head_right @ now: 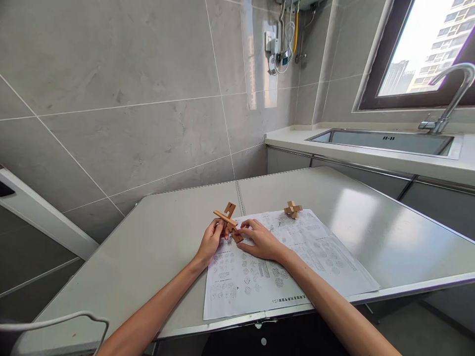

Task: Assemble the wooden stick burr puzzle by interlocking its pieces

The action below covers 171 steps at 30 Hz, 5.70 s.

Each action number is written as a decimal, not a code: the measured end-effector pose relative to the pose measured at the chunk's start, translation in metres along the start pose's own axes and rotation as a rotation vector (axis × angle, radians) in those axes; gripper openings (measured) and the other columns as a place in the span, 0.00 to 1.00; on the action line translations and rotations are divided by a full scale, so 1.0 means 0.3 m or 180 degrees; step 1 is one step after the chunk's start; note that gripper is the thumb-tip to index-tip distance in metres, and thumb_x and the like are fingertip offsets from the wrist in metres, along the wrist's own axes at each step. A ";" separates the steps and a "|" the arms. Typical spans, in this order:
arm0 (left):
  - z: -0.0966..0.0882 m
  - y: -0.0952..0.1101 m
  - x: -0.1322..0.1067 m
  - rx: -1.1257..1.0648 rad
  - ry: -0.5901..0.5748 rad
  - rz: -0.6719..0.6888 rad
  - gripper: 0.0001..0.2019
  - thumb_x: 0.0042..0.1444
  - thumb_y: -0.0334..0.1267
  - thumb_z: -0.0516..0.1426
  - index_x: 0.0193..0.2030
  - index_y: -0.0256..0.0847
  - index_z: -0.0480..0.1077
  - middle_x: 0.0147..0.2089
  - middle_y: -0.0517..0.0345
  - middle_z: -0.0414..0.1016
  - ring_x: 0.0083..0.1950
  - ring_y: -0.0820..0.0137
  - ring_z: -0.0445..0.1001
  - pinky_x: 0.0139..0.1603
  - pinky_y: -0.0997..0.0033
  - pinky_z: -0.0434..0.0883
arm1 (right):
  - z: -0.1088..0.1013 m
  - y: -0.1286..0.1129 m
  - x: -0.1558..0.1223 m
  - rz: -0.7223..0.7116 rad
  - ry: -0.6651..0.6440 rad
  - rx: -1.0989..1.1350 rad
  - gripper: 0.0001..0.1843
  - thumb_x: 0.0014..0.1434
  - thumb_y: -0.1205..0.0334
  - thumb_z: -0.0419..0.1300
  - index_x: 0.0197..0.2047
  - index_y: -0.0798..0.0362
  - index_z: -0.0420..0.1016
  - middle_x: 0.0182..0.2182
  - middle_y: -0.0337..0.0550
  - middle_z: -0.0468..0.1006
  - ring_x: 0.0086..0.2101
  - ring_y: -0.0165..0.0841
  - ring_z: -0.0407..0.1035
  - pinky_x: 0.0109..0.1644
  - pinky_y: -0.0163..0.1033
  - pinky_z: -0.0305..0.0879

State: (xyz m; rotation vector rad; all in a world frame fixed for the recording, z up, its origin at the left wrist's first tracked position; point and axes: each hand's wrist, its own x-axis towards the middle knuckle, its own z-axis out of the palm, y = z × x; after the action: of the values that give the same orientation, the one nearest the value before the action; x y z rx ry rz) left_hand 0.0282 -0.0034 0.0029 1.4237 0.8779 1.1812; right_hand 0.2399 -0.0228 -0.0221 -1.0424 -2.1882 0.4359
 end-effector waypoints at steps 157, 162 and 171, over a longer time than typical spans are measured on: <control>-0.002 0.002 -0.042 0.2795 -0.0250 0.0572 0.07 0.70 0.44 0.51 0.49 0.46 0.61 0.45 0.59 0.80 0.29 0.71 0.73 0.34 0.68 0.70 | -0.078 0.072 0.050 0.1860 0.1475 0.4771 0.21 0.53 0.52 0.75 0.34 0.51 0.67 0.26 0.34 0.63 0.23 0.24 0.57 0.19 0.30 0.55; -0.004 -0.005 -0.041 0.2831 -0.0285 0.0613 0.06 0.69 0.43 0.51 0.48 0.46 0.62 0.46 0.60 0.80 0.29 0.72 0.74 0.35 0.68 0.71 | -0.072 0.134 0.046 0.1880 0.1865 0.4864 0.19 0.56 0.55 0.73 0.38 0.48 0.65 0.27 0.35 0.64 0.22 0.26 0.58 0.17 0.32 0.58; -0.005 -0.005 -0.042 0.2915 -0.0336 0.0641 0.05 0.69 0.42 0.51 0.48 0.46 0.63 0.46 0.61 0.79 0.29 0.73 0.74 0.34 0.68 0.71 | -0.053 0.210 0.032 0.1861 0.2200 0.4791 0.19 0.63 0.52 0.69 0.38 0.46 0.61 0.27 0.35 0.62 0.21 0.27 0.58 0.18 0.32 0.64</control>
State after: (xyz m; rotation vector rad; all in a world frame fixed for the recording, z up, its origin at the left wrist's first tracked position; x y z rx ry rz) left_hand 0.0238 -0.0146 -0.0012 2.3241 1.3039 0.8444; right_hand 0.2816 0.0242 -0.0408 -0.6726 -0.4967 1.3960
